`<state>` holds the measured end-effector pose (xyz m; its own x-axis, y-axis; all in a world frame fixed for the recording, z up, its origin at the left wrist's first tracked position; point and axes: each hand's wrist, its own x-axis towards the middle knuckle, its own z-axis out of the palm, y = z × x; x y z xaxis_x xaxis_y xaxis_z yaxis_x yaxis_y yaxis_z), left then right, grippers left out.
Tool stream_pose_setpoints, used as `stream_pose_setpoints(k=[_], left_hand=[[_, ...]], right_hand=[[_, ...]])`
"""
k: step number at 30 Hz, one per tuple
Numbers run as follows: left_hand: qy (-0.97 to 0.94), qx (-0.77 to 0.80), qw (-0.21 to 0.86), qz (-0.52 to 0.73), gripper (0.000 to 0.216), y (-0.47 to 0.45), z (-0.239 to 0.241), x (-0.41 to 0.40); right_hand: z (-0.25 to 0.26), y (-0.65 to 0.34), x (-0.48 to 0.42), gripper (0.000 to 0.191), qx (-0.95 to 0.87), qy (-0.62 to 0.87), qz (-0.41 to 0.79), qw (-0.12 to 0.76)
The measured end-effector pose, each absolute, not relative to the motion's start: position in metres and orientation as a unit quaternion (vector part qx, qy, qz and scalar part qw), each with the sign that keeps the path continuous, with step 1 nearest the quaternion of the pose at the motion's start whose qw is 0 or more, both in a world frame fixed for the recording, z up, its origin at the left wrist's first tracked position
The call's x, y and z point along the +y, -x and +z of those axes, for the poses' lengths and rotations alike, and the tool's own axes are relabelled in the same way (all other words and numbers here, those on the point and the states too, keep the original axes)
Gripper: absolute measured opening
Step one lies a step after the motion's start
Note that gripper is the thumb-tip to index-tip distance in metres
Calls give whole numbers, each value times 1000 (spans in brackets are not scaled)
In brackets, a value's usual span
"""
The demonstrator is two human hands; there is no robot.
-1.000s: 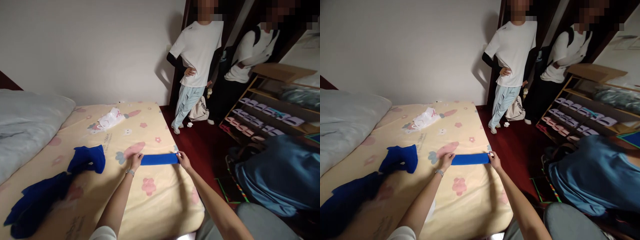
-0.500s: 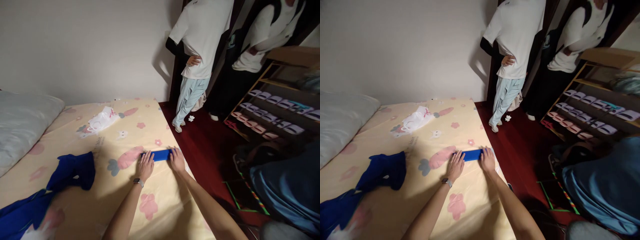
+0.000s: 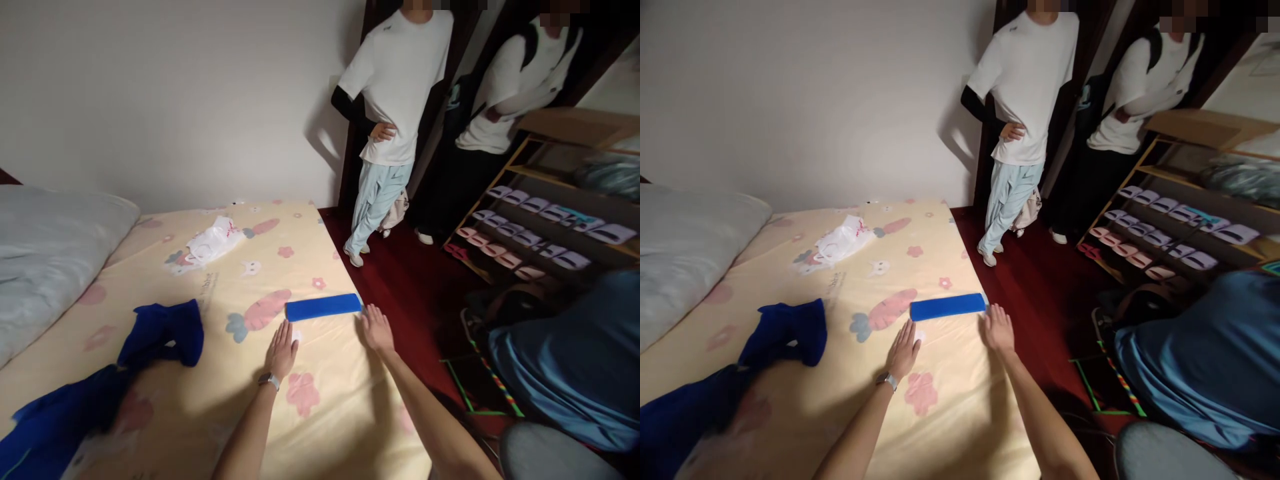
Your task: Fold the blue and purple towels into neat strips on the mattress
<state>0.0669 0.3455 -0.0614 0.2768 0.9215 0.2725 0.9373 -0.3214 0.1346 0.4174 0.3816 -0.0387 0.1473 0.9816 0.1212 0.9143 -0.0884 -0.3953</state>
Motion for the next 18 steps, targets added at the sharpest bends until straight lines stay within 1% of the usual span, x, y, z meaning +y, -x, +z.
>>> stream_pose_setpoints(k=[3, 5, 8, 10, 13, 18], left_hand=[[790, -596, 11, -144, 60, -36, -63, 265], [774, -619, -5, -130, 62, -7, -65, 199], [733, -670, -16, -118, 66, 44, -72, 110], [699, -705, -12, -119, 66, 76, -77, 71], [651, -749, 4, -119, 63, 114, -78, 41], [619, -775, 22, -127, 56, 160, -66, 33]], right_hand=[[-44, -449, 309, 68, -607, 736, 77, 290], [-57, -461, 244, 61, -612, 717, 82, 323], [-78, -459, 155, 51, -665, 677, 74, 306], [-84, -443, 119, 49, -704, 651, 67, 275], [-79, -407, 110, 52, -733, 630, 53, 250], [-83, -359, 136, 55, -727, 644, 34, 236]])
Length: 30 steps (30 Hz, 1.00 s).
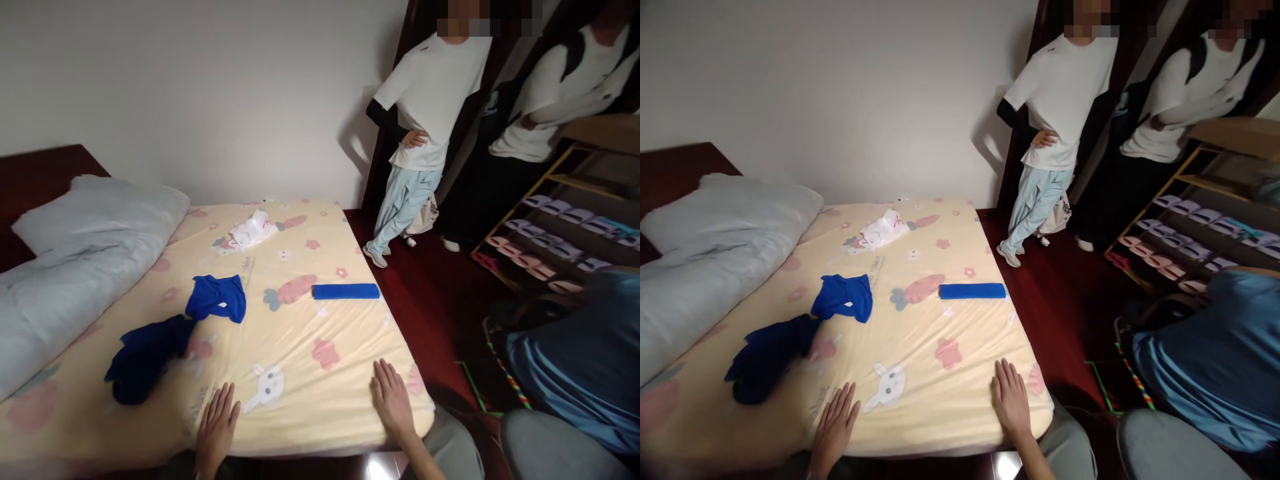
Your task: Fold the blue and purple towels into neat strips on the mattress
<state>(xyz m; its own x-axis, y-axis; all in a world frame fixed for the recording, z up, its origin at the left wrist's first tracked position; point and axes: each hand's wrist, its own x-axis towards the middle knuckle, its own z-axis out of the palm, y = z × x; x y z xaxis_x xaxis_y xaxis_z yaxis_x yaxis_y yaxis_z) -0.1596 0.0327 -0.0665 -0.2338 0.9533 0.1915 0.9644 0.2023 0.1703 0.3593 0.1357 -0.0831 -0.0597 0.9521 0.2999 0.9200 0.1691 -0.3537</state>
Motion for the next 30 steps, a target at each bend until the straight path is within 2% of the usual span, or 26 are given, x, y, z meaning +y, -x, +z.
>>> stream_pose_setpoints(k=[4, 9, 14, 18, 23, 30], left_hand=[[589, -787, 16, -184, 45, 196, -41, 59], [557, -770, -90, -298, 30, 205, -3, 155], [512, -785, -115, -330, 37, 184, -8, 265], [444, -808, -131, -364, 28, 172, -19, 311], [419, -787, -134, -432, 34, 145, -17, 289], [423, -733, -169, -505, 42, 92, 28, 177]], right_hand=[[-100, -354, 138, 57, -737, 641, -2, 216], [-104, -359, 136, 56, -737, 638, -13, 223], [-104, -359, 137, 56, -737, 636, -7, 228], [-101, -359, 138, 55, -741, 636, -11, 215], [-96, -356, 138, 54, -733, 644, -9, 217], [-93, -357, 139, 53, -727, 643, -6, 242]])
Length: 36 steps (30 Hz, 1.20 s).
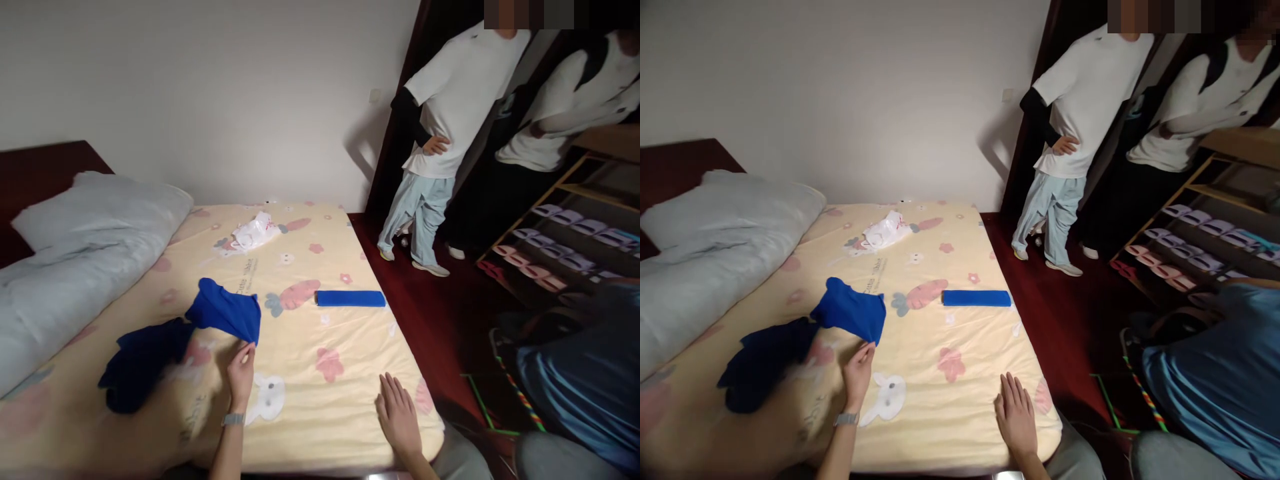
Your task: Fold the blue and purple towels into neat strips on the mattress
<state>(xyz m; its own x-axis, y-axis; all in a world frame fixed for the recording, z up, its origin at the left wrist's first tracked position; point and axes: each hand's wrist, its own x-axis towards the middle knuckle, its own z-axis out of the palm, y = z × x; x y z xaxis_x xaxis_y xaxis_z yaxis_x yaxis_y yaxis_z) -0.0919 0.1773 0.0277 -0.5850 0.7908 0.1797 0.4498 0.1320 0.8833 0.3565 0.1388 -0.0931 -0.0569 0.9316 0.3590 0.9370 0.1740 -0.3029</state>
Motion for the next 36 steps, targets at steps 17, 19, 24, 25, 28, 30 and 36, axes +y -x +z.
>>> stream_pose_setpoints(k=[17, 19, 24, 25, 28, 30, 36], left_hand=[[-641, 507, 382, 431, 24, -67, 146, 17], [-656, 485, 381, 435, 23, -69, 153, 19], [-691, 502, 236, 463, 42, -74, 132, 18], [-698, 508, 209, 460, 45, -73, 128, 18], [-731, 492, 193, 432, 21, -69, 127, 18], [-749, 485, 189, 410, 13, -65, 134, 18], [-776, 515, 188, 310, 13, -40, 120, 22]], right_hand=[[117, -255, 46, 39, -807, 340, 260, 407], [134, -259, 45, 33, -805, 321, 286, 409], [158, -261, 36, 28, -770, 352, 303, 437], [163, -262, 34, 27, -768, 353, 308, 437], [182, -268, 27, 27, -766, 345, 331, 429], [196, -275, 25, 27, -764, 340, 338, 432], [228, -314, 25, 23, -749, 350, 258, 500]])
